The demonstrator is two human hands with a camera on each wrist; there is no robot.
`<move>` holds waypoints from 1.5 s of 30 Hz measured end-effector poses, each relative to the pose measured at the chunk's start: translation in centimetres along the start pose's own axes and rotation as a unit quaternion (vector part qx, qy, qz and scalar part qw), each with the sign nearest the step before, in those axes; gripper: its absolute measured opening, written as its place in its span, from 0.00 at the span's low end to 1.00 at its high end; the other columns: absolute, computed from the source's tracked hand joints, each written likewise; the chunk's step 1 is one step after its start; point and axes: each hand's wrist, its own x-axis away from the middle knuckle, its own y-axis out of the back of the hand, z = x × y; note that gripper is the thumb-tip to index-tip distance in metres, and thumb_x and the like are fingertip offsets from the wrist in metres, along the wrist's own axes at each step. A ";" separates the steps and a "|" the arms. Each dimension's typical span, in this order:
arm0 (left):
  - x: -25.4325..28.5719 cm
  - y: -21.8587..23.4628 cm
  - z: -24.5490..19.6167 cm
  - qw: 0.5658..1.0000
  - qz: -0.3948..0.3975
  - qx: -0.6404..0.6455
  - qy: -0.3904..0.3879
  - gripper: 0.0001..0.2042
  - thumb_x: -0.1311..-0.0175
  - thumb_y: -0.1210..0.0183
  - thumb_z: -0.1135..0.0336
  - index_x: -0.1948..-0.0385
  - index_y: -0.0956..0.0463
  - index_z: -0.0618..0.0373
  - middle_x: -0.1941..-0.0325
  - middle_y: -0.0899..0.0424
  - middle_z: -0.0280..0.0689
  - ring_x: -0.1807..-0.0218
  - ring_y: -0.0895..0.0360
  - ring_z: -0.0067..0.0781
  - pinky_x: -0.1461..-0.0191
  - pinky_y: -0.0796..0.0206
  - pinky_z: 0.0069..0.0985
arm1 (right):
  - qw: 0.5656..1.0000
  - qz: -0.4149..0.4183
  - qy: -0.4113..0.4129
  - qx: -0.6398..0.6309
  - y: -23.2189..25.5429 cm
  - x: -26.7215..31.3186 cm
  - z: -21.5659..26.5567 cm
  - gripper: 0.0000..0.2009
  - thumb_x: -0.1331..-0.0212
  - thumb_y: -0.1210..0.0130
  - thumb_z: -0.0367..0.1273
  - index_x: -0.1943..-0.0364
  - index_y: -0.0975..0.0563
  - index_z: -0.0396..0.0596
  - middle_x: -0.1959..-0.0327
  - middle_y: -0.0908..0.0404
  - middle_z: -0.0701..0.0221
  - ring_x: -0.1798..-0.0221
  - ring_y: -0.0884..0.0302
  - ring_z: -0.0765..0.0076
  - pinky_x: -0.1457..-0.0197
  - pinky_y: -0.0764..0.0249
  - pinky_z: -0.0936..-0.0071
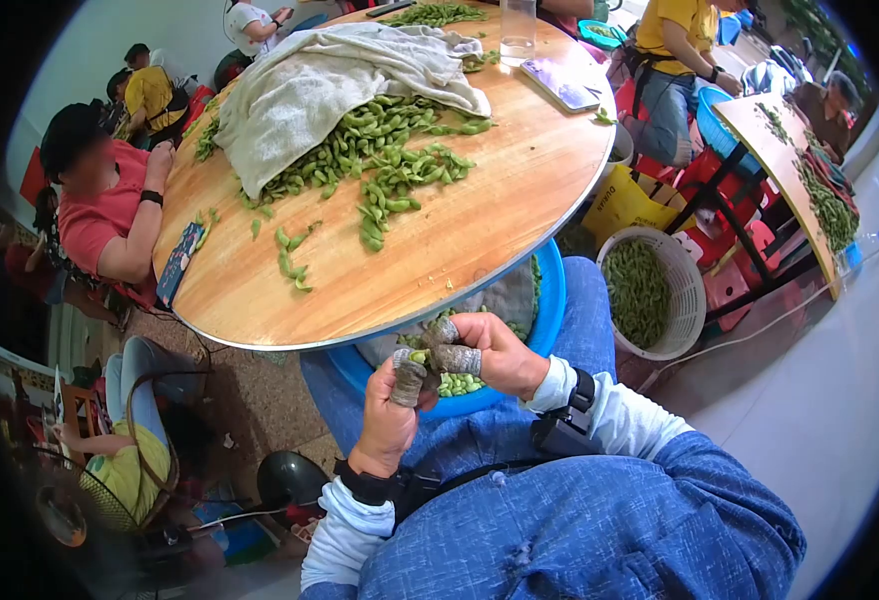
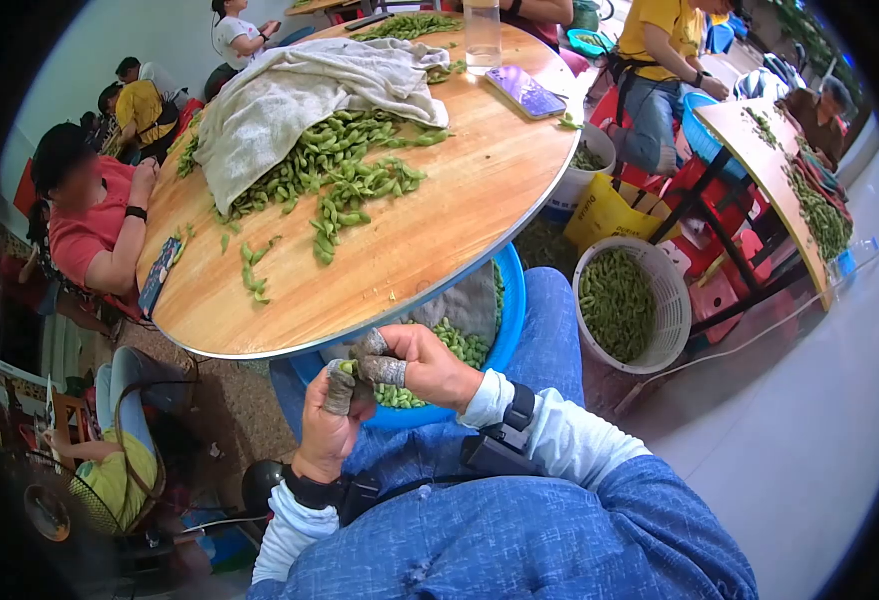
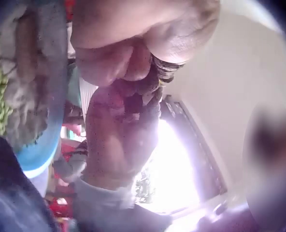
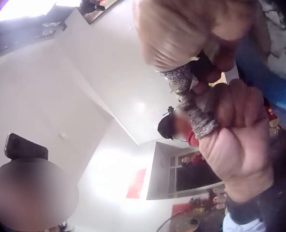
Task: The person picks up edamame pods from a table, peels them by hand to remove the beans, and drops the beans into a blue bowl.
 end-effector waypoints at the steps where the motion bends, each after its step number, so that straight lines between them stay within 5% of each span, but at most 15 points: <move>1: -0.3 -0.4 -0.1 0.999 -0.018 0.020 0.030 0.11 0.39 0.52 0.59 0.68 0.29 0.58 0.79 0.31 0.28 0.80 0.41 0.18 0.77 0.48 0.18 | 1.000 0.000 -0.005 0.000 0.3 -0.1 0.0 0.08 0.44 0.49 0.30 0.65 0.27 0.39 0.66 0.24 0.74 0.62 0.30 0.82 0.55 0.32 0.79; 4: -1.1 -1.1 -0.7 0.987 -0.048 0.098 0.117 0.13 0.38 0.55 0.56 0.69 0.29 0.57 0.84 0.38 0.26 0.83 0.45 0.19 0.79 0.50 0.19 | 1.000 0.005 -0.015 0.006 0.8 -0.3 0.5 0.09 0.44 0.49 0.31 0.64 0.27 0.39 0.65 0.24 0.74 0.61 0.29 0.81 0.55 0.32 0.79; 7: -1.7 -0.6 -0.2 0.994 -0.051 -0.052 0.088 0.13 0.38 0.53 0.57 0.70 0.29 0.57 0.84 0.37 0.26 0.82 0.44 0.18 0.79 0.50 0.18 | 0.999 -0.011 -0.026 0.019 1.2 0.1 1.4 0.09 0.44 0.49 0.31 0.63 0.27 0.38 0.65 0.24 0.74 0.61 0.29 0.80 0.55 0.32 0.79; 8: -1.9 -0.4 -0.5 0.953 -0.003 -0.303 -0.019 0.11 0.39 0.50 0.60 0.68 0.28 0.59 0.81 0.30 0.27 0.79 0.38 0.16 0.75 0.44 0.17 | 0.998 -0.032 -0.007 0.056 1.4 0.3 1.7 0.09 0.44 0.50 0.30 0.62 0.27 0.38 0.65 0.24 0.73 0.60 0.29 0.80 0.54 0.32 0.80; 12: -2.6 -1.0 -1.6 0.898 0.012 -0.435 -0.065 0.10 0.43 0.47 0.66 0.67 0.29 0.65 0.75 0.23 0.45 0.73 0.24 0.28 0.70 0.36 0.24 | 0.997 -0.062 -0.042 0.028 1.2 0.1 2.6 0.10 0.43 0.50 0.28 0.59 0.28 0.37 0.62 0.24 0.73 0.59 0.30 0.80 0.53 0.33 0.81; 15: -3.4 -0.4 -1.5 0.894 0.028 -0.443 -0.061 0.13 0.41 0.46 0.62 0.63 0.29 0.65 0.72 0.23 0.31 0.70 0.31 0.17 0.65 0.37 0.17 | 0.995 -0.048 -0.088 0.015 1.9 -0.4 1.7 0.11 0.43 0.51 0.28 0.58 0.28 0.37 0.62 0.24 0.72 0.59 0.30 0.80 0.53 0.33 0.80; 18: -3.9 0.4 -0.8 0.900 0.038 -0.422 -0.099 0.13 0.41 0.47 0.61 0.64 0.29 0.63 0.75 0.25 0.30 0.74 0.33 0.17 0.70 0.39 0.17 | 0.994 -0.046 -0.095 0.005 1.9 -0.9 2.0 0.10 0.43 0.50 0.29 0.60 0.28 0.37 0.63 0.24 0.72 0.60 0.29 0.80 0.55 0.32 0.80; 21: -3.7 0.1 -0.2 0.967 0.013 -0.248 -0.051 0.12 0.40 0.48 0.60 0.64 0.29 0.61 0.80 0.29 0.28 0.80 0.37 0.15 0.77 0.44 0.16 | 0.997 -0.032 -0.072 0.022 1.9 -1.4 2.2 0.10 0.43 0.51 0.29 0.61 0.28 0.36 0.65 0.23 0.71 0.62 0.28 0.79 0.57 0.31 0.78; 25: -3.9 0.4 0.7 0.995 -0.011 -0.093 0.031 0.14 0.39 0.52 0.55 0.68 0.30 0.58 0.85 0.35 0.27 0.85 0.42 0.16 0.82 0.51 0.17 | 0.996 -0.031 -0.022 0.085 2.2 -1.6 1.9 0.10 0.43 0.51 0.29 0.62 0.28 0.36 0.67 0.23 0.69 0.63 0.28 0.78 0.59 0.30 0.77; 33: -4.8 1.0 1.3 0.986 -0.036 0.075 0.148 0.19 0.38 0.59 0.46 0.71 0.29 0.53 0.86 0.35 0.27 0.86 0.41 0.18 0.84 0.50 0.19 | 0.929 -0.016 0.113 0.352 2.5 -2.0 2.2 0.09 0.51 0.47 0.27 0.64 0.26 0.41 0.71 0.25 0.59 0.67 0.26 0.57 0.63 0.31 0.70; 34: -5.1 0.4 0.9 0.979 -0.099 0.023 0.178 0.20 0.38 0.61 0.44 0.74 0.30 0.52 0.87 0.35 0.27 0.86 0.41 0.17 0.84 0.50 0.20 | 0.913 -0.019 0.141 0.383 2.6 -2.0 2.3 0.09 0.52 0.46 0.27 0.65 0.26 0.41 0.72 0.25 0.58 0.68 0.27 0.53 0.64 0.31 0.68; 36: -5.5 1.1 0.4 0.981 -0.051 -0.036 0.184 0.21 0.39 0.59 0.43 0.75 0.32 0.52 0.87 0.37 0.26 0.88 0.42 0.17 0.86 0.52 0.18 | 0.896 -0.043 0.123 0.424 2.7 -1.9 1.9 0.06 0.53 0.46 0.28 0.71 0.26 0.41 0.74 0.26 0.55 0.69 0.28 0.49 0.67 0.32 0.66; 38: -5.2 0.3 0.0 0.984 -0.058 -0.105 0.135 0.21 0.41 0.56 0.42 0.72 0.33 0.53 0.88 0.40 0.25 0.88 0.44 0.16 0.87 0.55 0.17 | 0.894 -0.073 0.099 0.432 2.4 -1.6 2.2 0.05 0.52 0.47 0.29 0.73 0.27 0.40 0.76 0.27 0.55 0.70 0.28 0.48 0.68 0.32 0.65; 40: -5.1 1.3 0.7 0.973 0.002 -0.222 0.058 0.15 0.40 0.54 0.53 0.67 0.31 0.57 0.85 0.35 0.25 0.86 0.41 0.14 0.85 0.52 0.14 | 0.886 -0.080 0.106 0.444 2.3 -1.7 2.1 0.06 0.52 0.48 0.29 0.74 0.28 0.40 0.78 0.28 0.54 0.72 0.29 0.47 0.70 0.33 0.64; 45: -5.6 -0.1 0.0 0.981 -0.012 -0.190 0.040 0.11 0.39 0.54 0.61 0.66 0.30 0.59 0.82 0.32 0.25 0.83 0.39 0.13 0.82 0.50 0.14 | 0.890 -0.061 0.100 0.440 2.7 -1.7 2.5 0.05 0.53 0.48 0.28 0.75 0.28 0.39 0.77 0.28 0.53 0.72 0.29 0.48 0.70 0.34 0.65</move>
